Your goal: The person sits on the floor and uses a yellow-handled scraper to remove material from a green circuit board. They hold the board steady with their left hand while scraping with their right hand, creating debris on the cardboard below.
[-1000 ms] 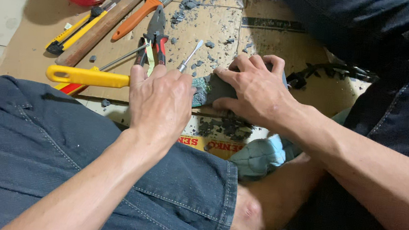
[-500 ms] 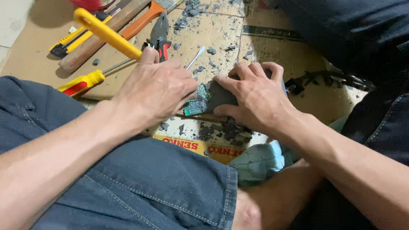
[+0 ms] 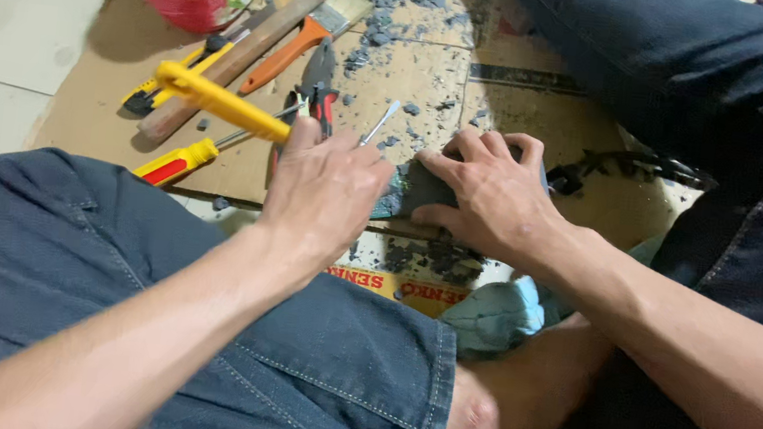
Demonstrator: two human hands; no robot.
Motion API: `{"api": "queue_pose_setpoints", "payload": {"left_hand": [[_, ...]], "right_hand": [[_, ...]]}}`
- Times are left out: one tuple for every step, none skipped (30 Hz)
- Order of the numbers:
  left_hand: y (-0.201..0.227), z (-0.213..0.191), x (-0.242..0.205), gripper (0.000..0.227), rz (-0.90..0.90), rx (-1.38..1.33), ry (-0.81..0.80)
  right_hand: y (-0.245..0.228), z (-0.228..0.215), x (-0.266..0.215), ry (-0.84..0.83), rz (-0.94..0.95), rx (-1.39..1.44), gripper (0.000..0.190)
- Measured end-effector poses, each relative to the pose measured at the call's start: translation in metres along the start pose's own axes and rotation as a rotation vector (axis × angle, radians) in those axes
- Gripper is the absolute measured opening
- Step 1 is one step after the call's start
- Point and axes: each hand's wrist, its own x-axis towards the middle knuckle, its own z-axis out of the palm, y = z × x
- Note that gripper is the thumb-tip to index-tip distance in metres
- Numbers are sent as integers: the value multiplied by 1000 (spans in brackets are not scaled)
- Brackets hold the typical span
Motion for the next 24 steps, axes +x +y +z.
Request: {"api": "queue_pose_setpoints", "payload": {"left_hand": [[-5, 0, 0, 13, 3, 2, 1], [-9, 0, 1, 14, 50, 30, 20], [-13, 0, 4, 15, 100, 56, 42], [-12, 0, 6, 15, 107, 57, 47], [-11, 1, 7, 19, 36, 7, -9], [-11, 2, 7, 24, -35, -43, -64], [-4, -6, 7, 24, -39, -39, -64], [2, -14, 7, 22, -69, -52, -92], [9, -21, 6, 19, -103, -66, -120], [9, -25, 5, 19, -110, -65, -121], [10, -29, 6, 21, -163, -115, -165], [11, -34, 9, 23, -215, -165, -209], [15, -37, 11, 23, -209, -164, -207], [19, -41, 14, 24, -315, -228, -298], [20, -46, 14, 26, -431, -289, -388], [18, -49, 21, 26, -436, -285, -385], [17, -51, 27, 20, -543, -387, -472], [16, -53, 33, 19, -649, -490, -557], [16, -48, 29, 19, -649, -488, -556], [17, -44, 25, 21, -612, -471, -511], [18, -40, 23, 27, -573, -456, -465], [22, -41, 21, 27, -568, -455, -461], [25, -42, 16, 25, -486, -349, -389], [28, -42, 11, 23, -404, -244, -317]], "right_hand": [[-1, 0, 0, 3, 3, 1, 67], [-2, 0, 1, -2, 4, -10, 69], [-1, -1, 0, -6, 11, -24, 70], [1, 0, 1, -2, 18, -24, 70], [3, 2, 1, 8, 13, -11, 71], [3, 5, 2, 17, 9, 2, 71], [3, 4, 2, 19, 4, 2, 71], [3, 3, 1, 11, 15, 0, 70], [1, 2, 1, 1, 23, -3, 70], [-1, 1, 2, 0, 16, -4, 70], [-2, 0, 1, -4, 30, -5, 69], [-2, -1, 0, -7, 44, -6, 69], [-1, -1, -1, -4, 50, -5, 69], [-1, 0, -1, -10, 48, -14, 70], [-3, -1, 1, -14, 35, -24, 71], [-3, -3, 1, -10, 29, -24, 71], [-5, -4, 0, -20, 44, -18, 70], [-6, -4, 0, -30, 58, -11, 69], [-8, -5, -1, -27, 58, -10, 69], [-9, -6, -2, -40, 66, -14, 69], [-9, -9, -2, -52, 77, -20, 69], [-6, -8, -2, -48, 81, -21, 69], [-5, -6, -2, -46, 78, -11, 70], [-4, -4, -1, -44, 74, -1, 71]]}}
